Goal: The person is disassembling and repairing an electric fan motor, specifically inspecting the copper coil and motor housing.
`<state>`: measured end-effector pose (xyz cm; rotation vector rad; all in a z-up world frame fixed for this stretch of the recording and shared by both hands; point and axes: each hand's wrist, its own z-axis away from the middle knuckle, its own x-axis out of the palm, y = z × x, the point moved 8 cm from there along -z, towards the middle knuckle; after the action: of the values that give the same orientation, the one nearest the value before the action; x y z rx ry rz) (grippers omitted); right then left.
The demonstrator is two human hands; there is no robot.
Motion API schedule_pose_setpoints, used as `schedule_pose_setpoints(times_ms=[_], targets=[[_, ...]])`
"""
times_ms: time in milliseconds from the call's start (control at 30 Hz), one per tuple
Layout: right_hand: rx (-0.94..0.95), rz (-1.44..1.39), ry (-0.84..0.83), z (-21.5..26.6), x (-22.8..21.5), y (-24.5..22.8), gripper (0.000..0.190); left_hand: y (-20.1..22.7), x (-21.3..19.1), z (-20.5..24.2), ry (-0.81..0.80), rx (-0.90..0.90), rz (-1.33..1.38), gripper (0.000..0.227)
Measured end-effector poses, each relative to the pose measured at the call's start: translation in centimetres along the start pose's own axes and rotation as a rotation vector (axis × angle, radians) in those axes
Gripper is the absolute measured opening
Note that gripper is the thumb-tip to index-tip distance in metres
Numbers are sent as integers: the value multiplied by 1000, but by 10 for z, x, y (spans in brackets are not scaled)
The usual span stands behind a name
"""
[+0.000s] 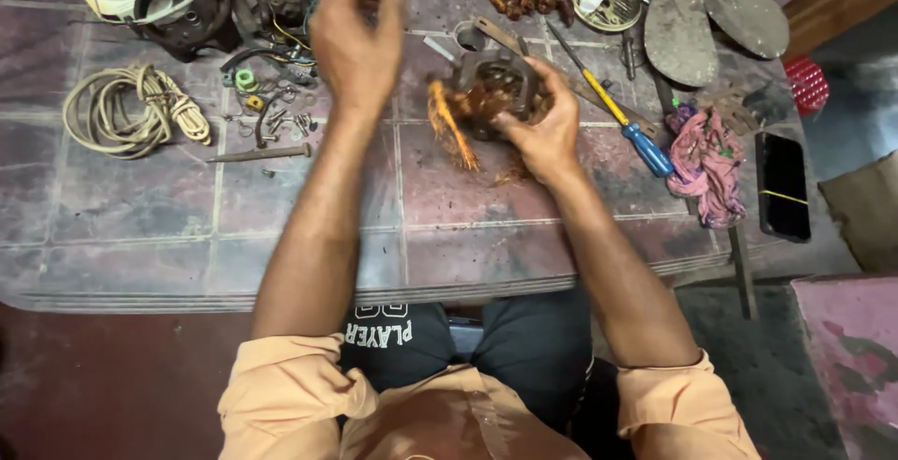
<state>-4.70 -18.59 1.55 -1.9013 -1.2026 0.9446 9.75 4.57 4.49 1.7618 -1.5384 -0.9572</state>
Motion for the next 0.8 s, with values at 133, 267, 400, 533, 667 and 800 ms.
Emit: schedule_pose_setpoints(times_ms=[133, 267, 400, 533, 667, 800], targets=[[69, -375, 67, 11, -3, 19, 66, -37, 28, 21, -90, -298, 125, 70], [87, -434, 104, 13, 5, 8, 66, -56, 107, 65, -528, -326, 359, 102], [-46, 76, 101, 21, 3, 5, 74, -21, 112, 77, -545, -458, 721, 89], [-76, 220, 81, 18, 6, -1, 79, -50, 113, 78, -437, -546, 661, 78], [-62, 328, 66, 14, 1, -21, 66, -19, 99, 67, -385, -403, 619, 75], [-240, 192, 120, 8, -4, -58, 65, -46, 100, 63, -319, -202, 295, 76]])
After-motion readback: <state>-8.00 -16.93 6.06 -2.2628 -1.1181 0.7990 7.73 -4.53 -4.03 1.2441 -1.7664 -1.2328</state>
